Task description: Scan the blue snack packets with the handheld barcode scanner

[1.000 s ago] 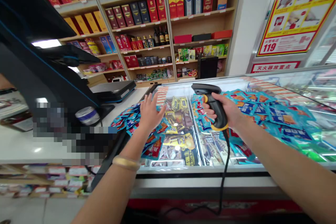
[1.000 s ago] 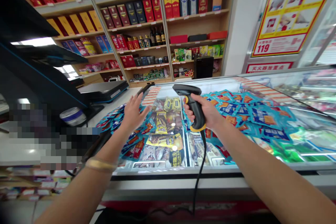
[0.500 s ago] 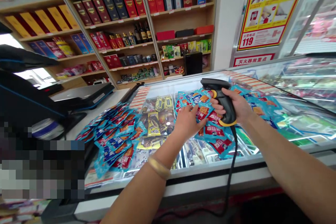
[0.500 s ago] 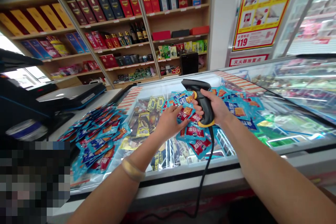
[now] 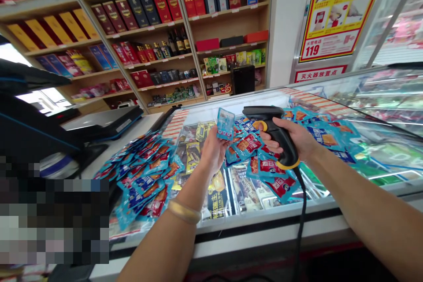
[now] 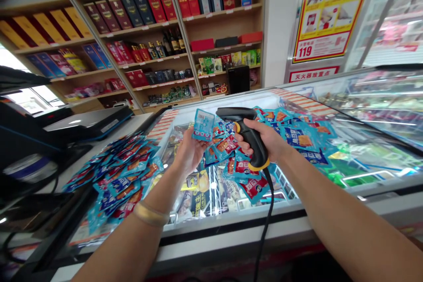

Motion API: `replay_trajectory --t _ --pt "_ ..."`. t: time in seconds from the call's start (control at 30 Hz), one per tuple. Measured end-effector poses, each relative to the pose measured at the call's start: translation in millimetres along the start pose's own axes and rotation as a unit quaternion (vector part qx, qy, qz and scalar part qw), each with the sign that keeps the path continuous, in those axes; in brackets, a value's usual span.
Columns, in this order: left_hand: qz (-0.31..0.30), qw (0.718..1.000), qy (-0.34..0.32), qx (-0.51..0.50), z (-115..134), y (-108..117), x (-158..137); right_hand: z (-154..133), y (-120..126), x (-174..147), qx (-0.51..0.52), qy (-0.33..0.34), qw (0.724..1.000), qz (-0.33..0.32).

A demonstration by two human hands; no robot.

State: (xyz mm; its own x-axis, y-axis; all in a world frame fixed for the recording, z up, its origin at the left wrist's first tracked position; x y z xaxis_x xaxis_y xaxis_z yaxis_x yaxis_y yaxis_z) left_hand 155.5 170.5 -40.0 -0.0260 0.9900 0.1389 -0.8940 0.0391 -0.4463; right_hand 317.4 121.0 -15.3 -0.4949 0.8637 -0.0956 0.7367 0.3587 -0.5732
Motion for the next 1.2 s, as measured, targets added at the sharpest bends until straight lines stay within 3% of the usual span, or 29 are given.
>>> replay_trajectory --t 0.23,0.53,0.67,0.77,0.87,1.0,1.07,1.13,1.2 --pt "-0.033 0.999 0.003 0.001 2.1 -12.0 -5.0 3.7 1.8 0.9 -0.003 -0.009 1.000 0.002" --pt "-0.029 0.999 -0.012 0.013 2.3 -10.5 -3.9 4.8 5.6 1.6 -0.017 -0.009 1.000 0.010" --pt "-0.014 0.996 -0.056 0.063 8.3 -4.3 -3.2 3.8 6.0 0.5 -0.018 0.000 1.000 0.022" --pt "-0.004 0.979 -0.140 0.146 37.0 6.1 -0.9 3.0 -2.9 2.9 -0.022 0.008 0.999 0.029" --pt "0.025 0.925 -0.246 0.288 88.2 30.3 -0.2 7.5 -27.5 12.9 -0.026 0.001 1.000 0.012" --pt "0.100 0.781 -0.331 0.519 160.7 81.7 -9.4 22.5 -76.3 37.6 -0.010 -0.019 0.999 -0.040" --pt "0.141 0.696 -0.306 0.635 181.3 111.7 -14.7 34.7 -99.8 52.0 0.007 -0.040 0.997 -0.066" --pt "0.154 0.623 -0.241 0.728 185.4 140.3 -17.4 48.0 -117.2 65.1 0.023 -0.063 0.994 -0.082" --pt "0.119 0.587 -0.155 0.785 171.1 164.3 -15.7 60.5 -126.8 74.9 0.037 -0.079 0.992 -0.093"
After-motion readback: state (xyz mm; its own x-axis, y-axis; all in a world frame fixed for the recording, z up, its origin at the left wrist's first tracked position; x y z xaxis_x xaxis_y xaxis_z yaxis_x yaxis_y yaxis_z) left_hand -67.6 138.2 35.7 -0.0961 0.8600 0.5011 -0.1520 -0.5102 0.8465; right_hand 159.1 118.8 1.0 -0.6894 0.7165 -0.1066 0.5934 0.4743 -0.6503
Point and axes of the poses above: each hand's wrist, its own x-axis towards the middle knuckle, its own y-axis out of the back of the hand, z = x × y, the point moved 10 cm from there along x, towards the middle knuckle, and after that the axes turned 9 degrees about -y, right-handed, at the moved point
